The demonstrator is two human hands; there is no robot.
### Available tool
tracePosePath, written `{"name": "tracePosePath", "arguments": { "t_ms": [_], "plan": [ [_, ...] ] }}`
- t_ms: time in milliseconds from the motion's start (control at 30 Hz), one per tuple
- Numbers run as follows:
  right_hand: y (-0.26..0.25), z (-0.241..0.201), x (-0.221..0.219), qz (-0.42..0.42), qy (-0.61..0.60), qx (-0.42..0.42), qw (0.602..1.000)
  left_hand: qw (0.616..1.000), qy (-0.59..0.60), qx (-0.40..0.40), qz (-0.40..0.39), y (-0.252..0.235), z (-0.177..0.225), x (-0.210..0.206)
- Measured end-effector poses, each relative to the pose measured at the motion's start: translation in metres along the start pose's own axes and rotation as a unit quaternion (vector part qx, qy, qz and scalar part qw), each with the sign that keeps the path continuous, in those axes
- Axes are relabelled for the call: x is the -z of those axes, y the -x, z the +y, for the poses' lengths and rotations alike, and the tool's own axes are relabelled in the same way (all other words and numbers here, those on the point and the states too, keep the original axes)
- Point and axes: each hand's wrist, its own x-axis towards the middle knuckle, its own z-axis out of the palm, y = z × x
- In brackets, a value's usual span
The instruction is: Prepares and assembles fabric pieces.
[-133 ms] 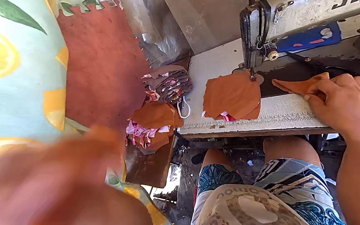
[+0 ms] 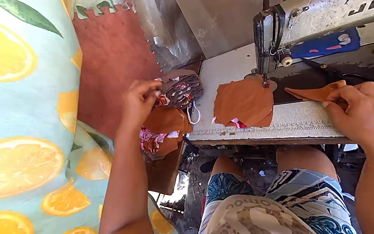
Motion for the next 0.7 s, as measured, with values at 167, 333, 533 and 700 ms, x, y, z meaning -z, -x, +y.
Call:
{"name": "tracePosePath", "arguments": {
  "t_ms": [167, 333, 533, 700],
  "plan": [
    [0.002, 0.006, -0.005, 0.024, -0.012, -0.005, 1.000, 0.986, -0.071, 0.131, -0.075, -0.008, -0.051, -0.046],
    [0.003, 0.021, -0.015, 0.077, -0.030, 0.013, 0.996, 0.983, -0.038, 0.169, -0.064, -0.003, -0.058, -0.046],
    [-0.008, -0.013, 0.000, 0.080, -0.106, 0.045, 0.990, 0.983, 0.019, 0.151, -0.099, -0.014, -0.025, -0.043],
    [-0.040, -0.128, 0.013, -0.070, -0.235, 0.289, 0.925, 0.966, 0.219, -0.035, -0.130, -0.014, 0.058, -0.042]
  ]
}}
